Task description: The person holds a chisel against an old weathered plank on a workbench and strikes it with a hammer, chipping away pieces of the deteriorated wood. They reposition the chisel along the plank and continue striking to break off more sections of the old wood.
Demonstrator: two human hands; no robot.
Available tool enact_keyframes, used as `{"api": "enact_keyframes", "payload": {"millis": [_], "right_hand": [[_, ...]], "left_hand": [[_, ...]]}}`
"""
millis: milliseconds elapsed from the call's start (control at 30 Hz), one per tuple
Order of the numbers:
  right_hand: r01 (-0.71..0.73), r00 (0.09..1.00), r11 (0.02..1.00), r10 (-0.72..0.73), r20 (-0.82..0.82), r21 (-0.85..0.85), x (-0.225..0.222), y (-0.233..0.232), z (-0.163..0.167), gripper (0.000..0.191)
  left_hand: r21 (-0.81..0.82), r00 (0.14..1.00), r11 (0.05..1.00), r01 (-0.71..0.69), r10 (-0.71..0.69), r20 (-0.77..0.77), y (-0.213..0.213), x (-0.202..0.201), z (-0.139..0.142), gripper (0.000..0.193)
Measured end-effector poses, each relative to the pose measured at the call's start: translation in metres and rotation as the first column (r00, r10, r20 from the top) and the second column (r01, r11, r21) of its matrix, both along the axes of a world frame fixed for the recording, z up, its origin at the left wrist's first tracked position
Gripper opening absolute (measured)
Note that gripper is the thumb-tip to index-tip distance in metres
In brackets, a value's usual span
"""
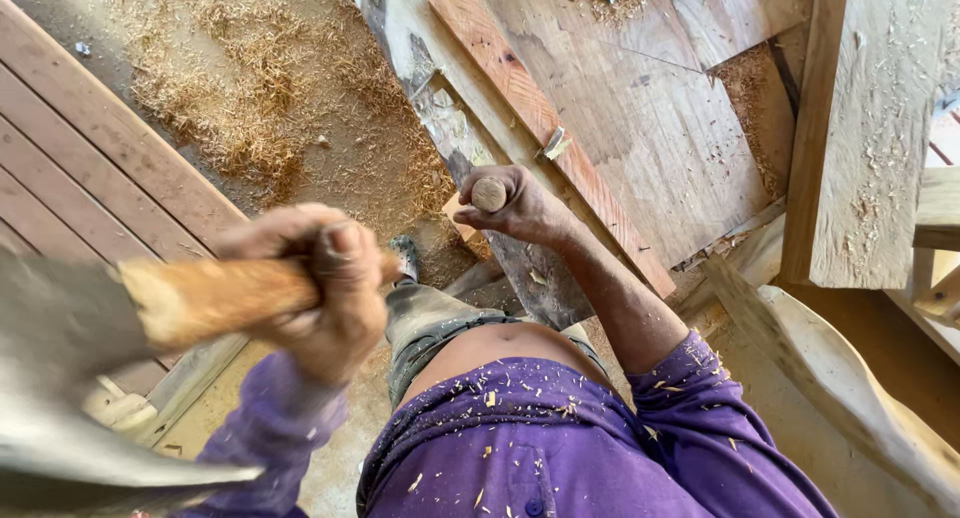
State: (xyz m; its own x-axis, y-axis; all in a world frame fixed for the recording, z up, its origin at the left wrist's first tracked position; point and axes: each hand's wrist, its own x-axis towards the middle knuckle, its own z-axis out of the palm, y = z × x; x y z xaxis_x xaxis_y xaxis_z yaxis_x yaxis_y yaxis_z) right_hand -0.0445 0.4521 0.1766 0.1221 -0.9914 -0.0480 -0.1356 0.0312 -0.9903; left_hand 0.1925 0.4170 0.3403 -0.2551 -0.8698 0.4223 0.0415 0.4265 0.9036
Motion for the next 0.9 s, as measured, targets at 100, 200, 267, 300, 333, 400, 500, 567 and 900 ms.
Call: {"api": "enact_keyframes", "payload": {"millis": [100,200,267,300,333,400,500,567,900], "right_hand": [[-0.001,0.995,0.999,-0.003,0.097,0.047,-0.002,-0.002,0.0,0.023],[-0.04,0.932,0.994,0.002,0.363,0.099,-0.002,-0.001,-0.011,0.021],[-0.018,0.812,0.993,-0.056,0.581,0.12,0.001,-0.001,-0.023,0.026],[-0.048,0.878,0.995,0.002,0.479,0.083,0.001,-0.001,-0.03,0.022],[-0.078,0.929,0.996,0.056,0.365,0.046,-0.003,-0.002,-0.035,0.021],[-0.01,0.995,0.998,0.016,0.094,-0.063,-0.022,-0.007,-0.04,0.019],[0.517,0.683,0.85,-0.482,0.549,0.102,-0.08,-0.022,-0.026,0.018],[0.593,0.441,0.795,-0.455,0.773,0.13,-0.116,-0.024,-0.008,0.019],[0.42,0.842,0.907,-0.39,0.373,0.0,-0.044,-0.019,0.026,0.019]], "left_hand": [[-0.377,0.802,0.87,0.317,-0.034,0.596,-0.017,0.005,-0.041,0.023],[-0.02,0.319,0.919,0.393,-0.116,0.941,-0.013,0.016,-0.085,0.014],[-0.125,0.544,0.922,0.366,-0.103,0.833,-0.005,0.027,-0.101,0.023],[-0.155,0.638,0.929,0.336,-0.104,0.763,0.003,0.033,-0.106,0.028],[-0.079,0.687,0.953,0.294,-0.153,0.71,0.01,0.034,-0.112,0.025],[0.063,0.782,0.97,0.234,-0.227,0.58,0.022,0.036,-0.123,0.02],[0.274,0.82,0.96,0.065,-0.208,0.534,0.037,0.051,-0.147,0.02],[0.383,0.762,0.915,-0.126,-0.158,0.627,0.047,0.067,-0.165,0.02],[0.637,0.813,0.672,-0.377,-0.089,0.575,0.086,0.1,-0.21,0.02]]}}
